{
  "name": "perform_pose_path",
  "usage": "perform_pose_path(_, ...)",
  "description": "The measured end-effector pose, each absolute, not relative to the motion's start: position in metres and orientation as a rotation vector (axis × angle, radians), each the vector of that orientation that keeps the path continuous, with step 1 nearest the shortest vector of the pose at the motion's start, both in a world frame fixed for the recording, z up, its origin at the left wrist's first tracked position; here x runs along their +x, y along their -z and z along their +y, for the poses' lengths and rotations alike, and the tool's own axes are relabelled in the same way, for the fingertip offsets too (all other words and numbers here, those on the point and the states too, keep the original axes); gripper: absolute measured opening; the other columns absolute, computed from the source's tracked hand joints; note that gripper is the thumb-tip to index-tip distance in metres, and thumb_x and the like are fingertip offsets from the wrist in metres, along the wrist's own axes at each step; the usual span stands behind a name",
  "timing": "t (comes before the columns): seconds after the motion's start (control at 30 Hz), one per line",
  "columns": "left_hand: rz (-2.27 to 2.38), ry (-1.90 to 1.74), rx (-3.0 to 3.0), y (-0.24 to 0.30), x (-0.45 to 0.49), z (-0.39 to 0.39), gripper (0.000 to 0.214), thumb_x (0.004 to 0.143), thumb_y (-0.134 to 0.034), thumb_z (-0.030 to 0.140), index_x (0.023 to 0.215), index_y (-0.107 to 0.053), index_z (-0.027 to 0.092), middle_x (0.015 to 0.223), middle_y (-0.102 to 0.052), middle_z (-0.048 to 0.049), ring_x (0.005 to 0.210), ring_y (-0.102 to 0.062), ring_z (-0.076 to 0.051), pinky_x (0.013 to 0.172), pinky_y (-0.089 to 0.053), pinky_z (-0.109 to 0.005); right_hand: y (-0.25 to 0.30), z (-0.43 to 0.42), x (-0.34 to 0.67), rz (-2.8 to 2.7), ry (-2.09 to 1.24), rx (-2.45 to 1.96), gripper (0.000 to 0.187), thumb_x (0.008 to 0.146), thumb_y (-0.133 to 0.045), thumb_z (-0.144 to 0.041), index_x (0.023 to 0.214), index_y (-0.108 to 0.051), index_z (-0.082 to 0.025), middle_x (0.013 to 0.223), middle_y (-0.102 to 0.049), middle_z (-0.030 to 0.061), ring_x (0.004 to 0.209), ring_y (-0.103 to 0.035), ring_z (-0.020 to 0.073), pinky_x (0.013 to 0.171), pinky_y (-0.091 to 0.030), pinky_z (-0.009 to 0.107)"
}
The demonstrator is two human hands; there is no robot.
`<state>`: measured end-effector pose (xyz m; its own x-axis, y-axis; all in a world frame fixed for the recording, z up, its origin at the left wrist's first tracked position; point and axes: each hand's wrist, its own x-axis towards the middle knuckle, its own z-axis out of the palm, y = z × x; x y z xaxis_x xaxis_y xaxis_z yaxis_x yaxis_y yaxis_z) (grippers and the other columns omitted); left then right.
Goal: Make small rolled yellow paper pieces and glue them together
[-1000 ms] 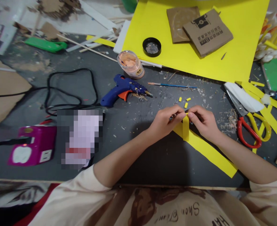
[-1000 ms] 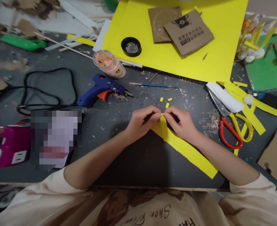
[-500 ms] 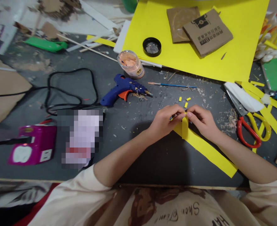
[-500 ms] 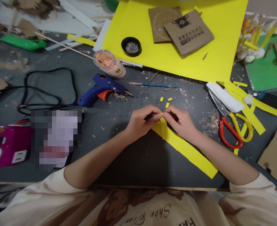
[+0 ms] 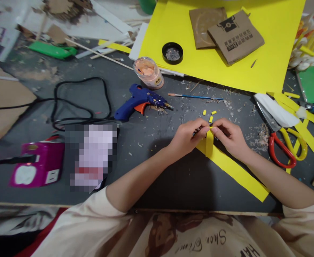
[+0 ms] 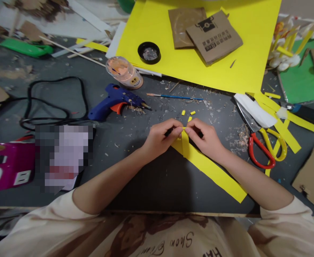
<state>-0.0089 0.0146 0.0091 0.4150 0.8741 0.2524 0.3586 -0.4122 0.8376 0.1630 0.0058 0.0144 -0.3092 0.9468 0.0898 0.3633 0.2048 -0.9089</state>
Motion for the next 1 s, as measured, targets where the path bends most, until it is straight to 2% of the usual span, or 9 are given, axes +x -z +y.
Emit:
perform_pose_path(0.2,1.056,-0.977,1.976,-0.0064,-0.0079,0.0147,0.011,0.088,-0.051,0.02,0.079,-0.055,0.016,0.067,-0.058,0.0032,0.061,-0.053,-0.006,0.058,-0.04,-0.016,-0.0153,0.0082,0.1629,-1.821,-1.15,-1.224,0.024,0.09,-0.047,-0.035,0.074,-0.054,-0.019,0.062,-0.05,-0.0032,0.057,-0.046,0.0091,0.055,-0.035,0.022)
perform_pose_path(0.43,1.058,-1.007,1.982,-0.0075,-0.0082,0.0136,0.008,0.086,-0.052,0.02,0.079,-0.054,0.017,0.066,-0.055,0.0033,0.06,-0.051,-0.007,0.058,-0.04,-0.017,-0.0162,0.0084,0.1637,-1.875,-1.121,-1.184,0.021,0.091,-0.047,-0.034,0.077,-0.054,-0.019,0.065,-0.052,-0.0025,0.06,-0.048,0.0097,0.058,-0.037,0.022)
perform_pose_path(0.67,1.028,-0.928,1.98,-0.0087,-0.0087,0.0148,0.023,0.091,-0.043,0.021,0.071,-0.051,0.016,0.058,-0.047,0.0053,0.052,-0.044,-0.006,0.053,-0.035,-0.017,-0.0144,0.0077,0.1617,-1.856,-1.059,-1.202,0.019,0.088,-0.051,-0.034,0.077,-0.056,-0.019,0.064,-0.055,-0.002,0.057,-0.047,0.0098,0.055,-0.036,0.023)
perform_pose_path(0.83,1.042,-0.935,2.008,-0.0064,-0.009,0.0153,0.018,0.091,-0.046,0.022,0.074,-0.052,0.017,0.062,-0.051,0.0041,0.056,-0.047,-0.007,0.055,-0.036,-0.018,-0.0141,0.0082,0.1626,-1.806,-1.12,-1.227,0.019,0.087,-0.052,-0.036,0.078,-0.055,-0.02,0.066,-0.053,-0.0021,0.059,-0.049,0.0102,0.057,-0.038,0.023)
perform_pose_path(1.0,1.031,-0.941,1.996,-0.0077,-0.0089,0.0151,0.018,0.091,-0.045,0.024,0.075,-0.051,0.017,0.063,-0.05,0.0037,0.056,-0.045,-0.008,0.054,-0.036,-0.018,-0.0171,0.0086,0.164,-1.837,-1.203,-1.241,0.029,0.09,-0.044,-0.042,0.074,-0.053,-0.02,0.062,-0.049,-0.0028,0.058,-0.047,0.0102,0.056,-0.037,0.023)
